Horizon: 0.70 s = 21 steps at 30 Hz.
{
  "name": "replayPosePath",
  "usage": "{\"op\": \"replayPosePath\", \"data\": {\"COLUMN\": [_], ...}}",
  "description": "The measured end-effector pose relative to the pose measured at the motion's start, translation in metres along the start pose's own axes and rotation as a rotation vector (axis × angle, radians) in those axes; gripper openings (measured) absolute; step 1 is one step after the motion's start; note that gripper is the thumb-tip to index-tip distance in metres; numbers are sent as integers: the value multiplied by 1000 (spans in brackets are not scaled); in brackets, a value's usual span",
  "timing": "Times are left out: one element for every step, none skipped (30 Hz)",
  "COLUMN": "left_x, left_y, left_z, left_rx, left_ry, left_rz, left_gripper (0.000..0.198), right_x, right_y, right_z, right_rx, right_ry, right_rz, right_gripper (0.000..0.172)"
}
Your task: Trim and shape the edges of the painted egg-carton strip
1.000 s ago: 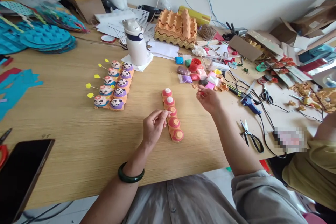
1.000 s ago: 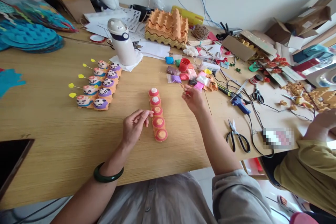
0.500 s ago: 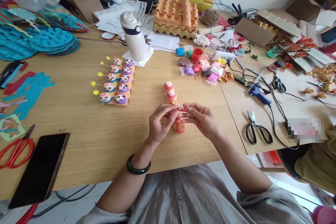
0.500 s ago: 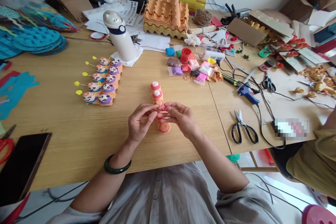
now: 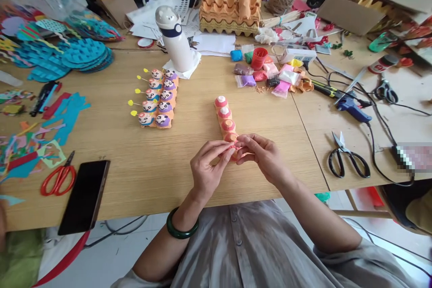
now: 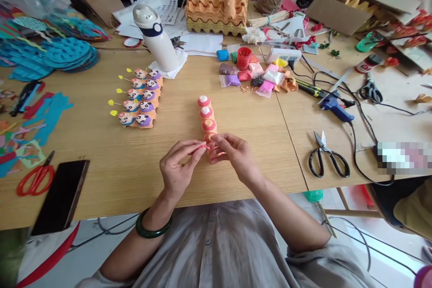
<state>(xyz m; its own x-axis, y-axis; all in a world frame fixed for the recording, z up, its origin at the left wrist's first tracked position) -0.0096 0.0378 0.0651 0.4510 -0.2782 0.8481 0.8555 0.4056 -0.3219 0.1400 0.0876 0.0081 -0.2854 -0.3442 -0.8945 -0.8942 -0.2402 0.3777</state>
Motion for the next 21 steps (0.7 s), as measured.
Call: {"op": "replayPosePath", "data": {"left_x": [-1, -1, 0, 1, 2, 4, 4, 3, 1, -2, -4, -5, -4, -2, 0, 2, 3, 3, 1, -3, -8], "left_y": [-3, -5, -7, -8, -8, -8, -8, -6, -5, -3, -1, 1, 2, 2, 1, 1, 0, -1, -1, -2, -3], "left_z": [-3, -5, -7, -9, -11, -12, -14, -15, -16, -17, -17, -18, -19, -19, -20, -21, -21, -22, -23, -23, -24], "left_rx": [13, 25, 35, 41, 43, 41, 36, 22, 0, -27, -56, -83, -100, -110, -115, -117, -115, -112, -109, -103, -96], "left_ry": [-10, -14, -10, -1, 11, 20, 21, 10, -11, -37, -59, -69, -62, -38, -11, 12, 24, 22, 5, -28, -76], "left_rz": [3, 5, 3, -1, -7, -11, -15, -21, -35, -59, -90, -120, -139, -140, -126, -102, -80, -63, -54, -53, -63], "left_gripper": [13, 12, 12, 11, 10, 10, 11, 13, 19, 27, 37, 43, 45, 41, 34, 28, 23, 20, 18, 14, 11], "right_x": [0, 1, 3, 5, 7, 9, 9, 10, 10, 11, 13, 14, 15, 16, 16, 16, 17, 17, 18, 18, 18], "right_y": [1, 3, 6, 8, 10, 11, 11, 11, 10, 9, 8, 7, 7, 8, 9, 10, 11, 12, 12, 11, 8], "right_z": [-2, -4, -6, -8, -9, -10, -10, -10, -10, -10, -10, -10, -10, -11, -11, -11, -12, -12, -13, -14, -14], "right_rx": [-8, -26, -49, -69, -83, -88, -86, -80, -74, -71, -73, -77, -82, -90, -99, -107, -114, -118, -116, -106, -86], "right_ry": [5, 17, 32, 45, 52, 51, 43, 34, 28, 29, 36, 45, 52, 58, 62, 65, 69, 74, 79, 80, 74], "right_rz": [4, -2, -16, -33, -46, -54, -59, -61, -65, -73, -82, -91, -97, -100, -102, -105, -112, -122, -137, -151, -160], "right_gripper": [40, 41, 42, 42, 42, 41, 41, 40, 40, 40, 41, 42, 43, 43, 43, 43, 43, 44, 45, 46, 46]}}
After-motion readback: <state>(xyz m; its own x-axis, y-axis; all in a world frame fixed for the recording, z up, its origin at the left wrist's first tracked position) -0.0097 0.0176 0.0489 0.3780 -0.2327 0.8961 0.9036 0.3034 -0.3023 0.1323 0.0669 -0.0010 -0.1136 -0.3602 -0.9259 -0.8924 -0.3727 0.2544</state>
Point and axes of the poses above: each hand's wrist, its own z-axis towards the middle knuckle, its own y-axis out of the palm, x = y × z, the point moved 10 cm from there along z, towards the middle knuckle, and after that the axes turned 6 degrees about -y, right-handed, at the moved point
